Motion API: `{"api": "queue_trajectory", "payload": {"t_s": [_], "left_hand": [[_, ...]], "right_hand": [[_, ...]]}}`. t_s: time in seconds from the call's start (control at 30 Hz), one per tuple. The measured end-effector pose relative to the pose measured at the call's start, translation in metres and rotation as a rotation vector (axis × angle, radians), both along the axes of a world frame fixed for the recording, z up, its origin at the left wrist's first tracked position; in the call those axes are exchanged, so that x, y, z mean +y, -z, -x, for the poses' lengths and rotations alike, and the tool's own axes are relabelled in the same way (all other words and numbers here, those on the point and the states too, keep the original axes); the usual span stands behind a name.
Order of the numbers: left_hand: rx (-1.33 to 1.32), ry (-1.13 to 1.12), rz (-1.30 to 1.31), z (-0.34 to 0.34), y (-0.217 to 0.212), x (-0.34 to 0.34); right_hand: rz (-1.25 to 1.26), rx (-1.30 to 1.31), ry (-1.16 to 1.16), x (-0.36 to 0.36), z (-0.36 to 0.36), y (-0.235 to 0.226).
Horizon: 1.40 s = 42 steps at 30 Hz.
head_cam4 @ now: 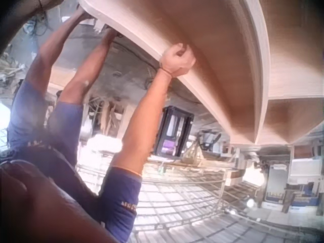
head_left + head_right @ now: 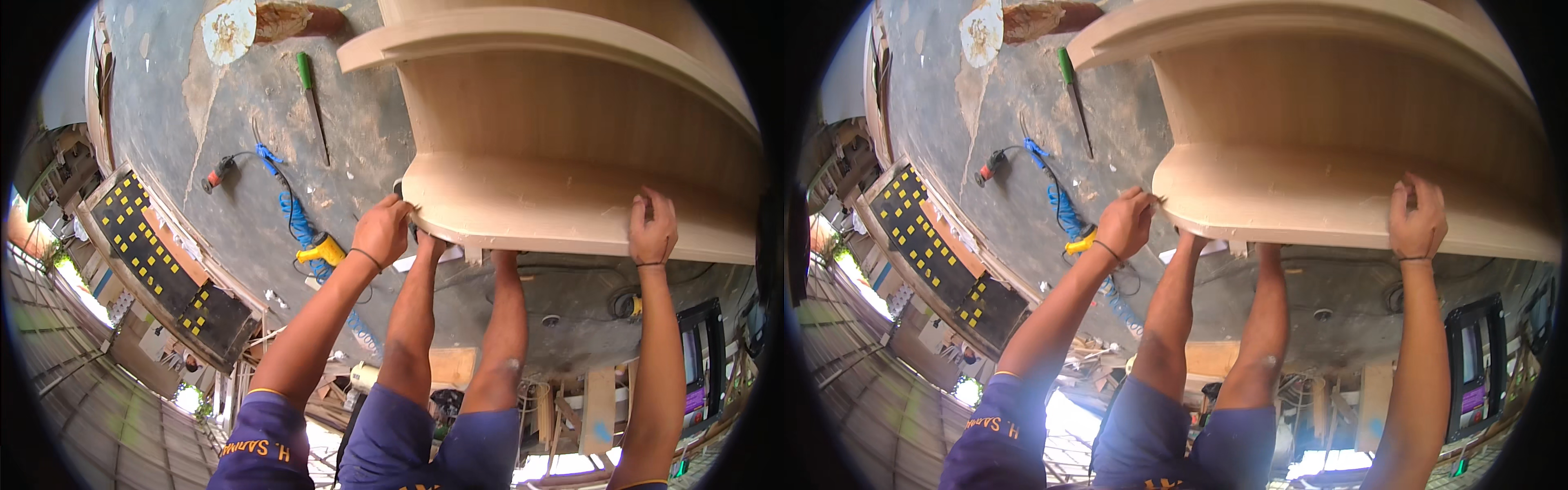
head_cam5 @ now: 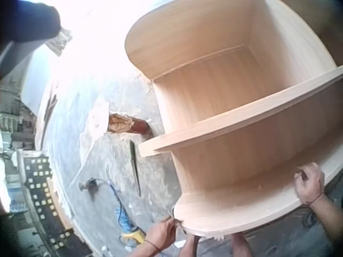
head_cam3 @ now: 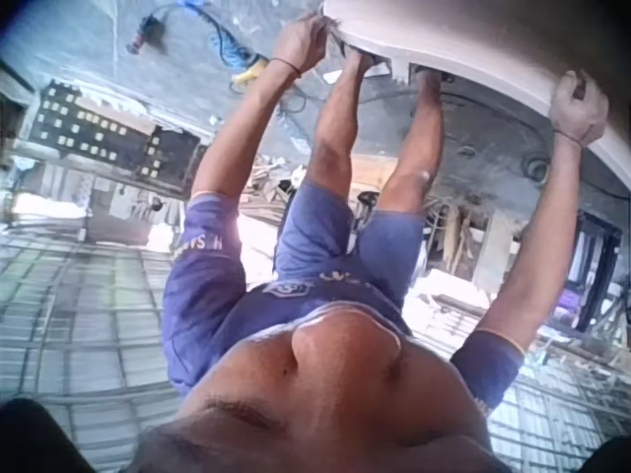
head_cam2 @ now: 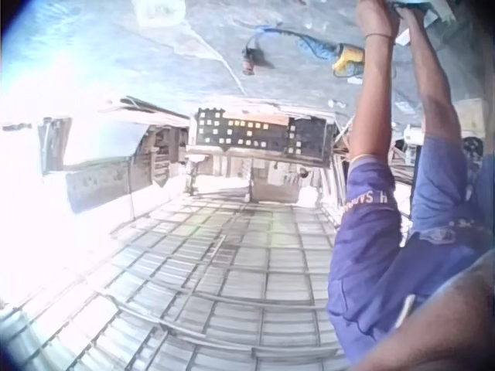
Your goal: The person rubs the edge of a curved wooden shelf by hand and later uses a small block to sand or wipe the surface before measuring the unit with a tape measure.
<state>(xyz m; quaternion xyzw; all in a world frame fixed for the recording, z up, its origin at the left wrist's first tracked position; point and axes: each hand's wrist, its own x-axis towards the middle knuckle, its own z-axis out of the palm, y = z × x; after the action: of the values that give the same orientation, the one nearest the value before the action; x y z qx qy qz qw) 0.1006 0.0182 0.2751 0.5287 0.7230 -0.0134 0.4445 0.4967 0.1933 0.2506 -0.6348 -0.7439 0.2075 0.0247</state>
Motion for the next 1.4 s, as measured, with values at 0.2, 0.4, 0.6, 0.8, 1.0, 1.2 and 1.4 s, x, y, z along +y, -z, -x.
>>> {"api": "queue_trajectory", "payload": {"t_s": [0.2, 0.4, 0.6, 0.8, 1.0, 1.2, 1.4], "left_hand": [[-0.081, 0.041, -0.011, -0.009, -0.014, 0.012], [-0.032, 0.015, -0.04, -0.004, -0.004, 0.004], [0.024, 0.017, 0.011, -0.003, 0.002, 0.009], [-0.149, 0.016, -0.04, -0.017, -0.014, 0.018], [-0.077, 0.001, -0.005, 0.001, 0.003, 0.009], [0.006, -0.018, -0.012, 0.003, 0.006, 0.01], [-0.135, -0.031, -0.07, -0.005, -0.012, 0.006]], "right_hand": [[0.005, -0.01, 0.005, -0.003, -0.003, 0.001], [-0.001, 0.002, 0.002, -0.004, -0.001, 0.0], [-0.006, -0.011, 0.0, -0.006, 0.0, 0.001], [0.01, -0.024, -0.006, -0.004, -0.001, -0.001], [0.01, -0.019, -0.003, 0.0, -0.003, 0.002], [0.011, -0.021, -0.017, -0.005, -0.003, 0.002], [0.026, -0.011, -0.004, -0.005, -0.002, -0.001]]}}
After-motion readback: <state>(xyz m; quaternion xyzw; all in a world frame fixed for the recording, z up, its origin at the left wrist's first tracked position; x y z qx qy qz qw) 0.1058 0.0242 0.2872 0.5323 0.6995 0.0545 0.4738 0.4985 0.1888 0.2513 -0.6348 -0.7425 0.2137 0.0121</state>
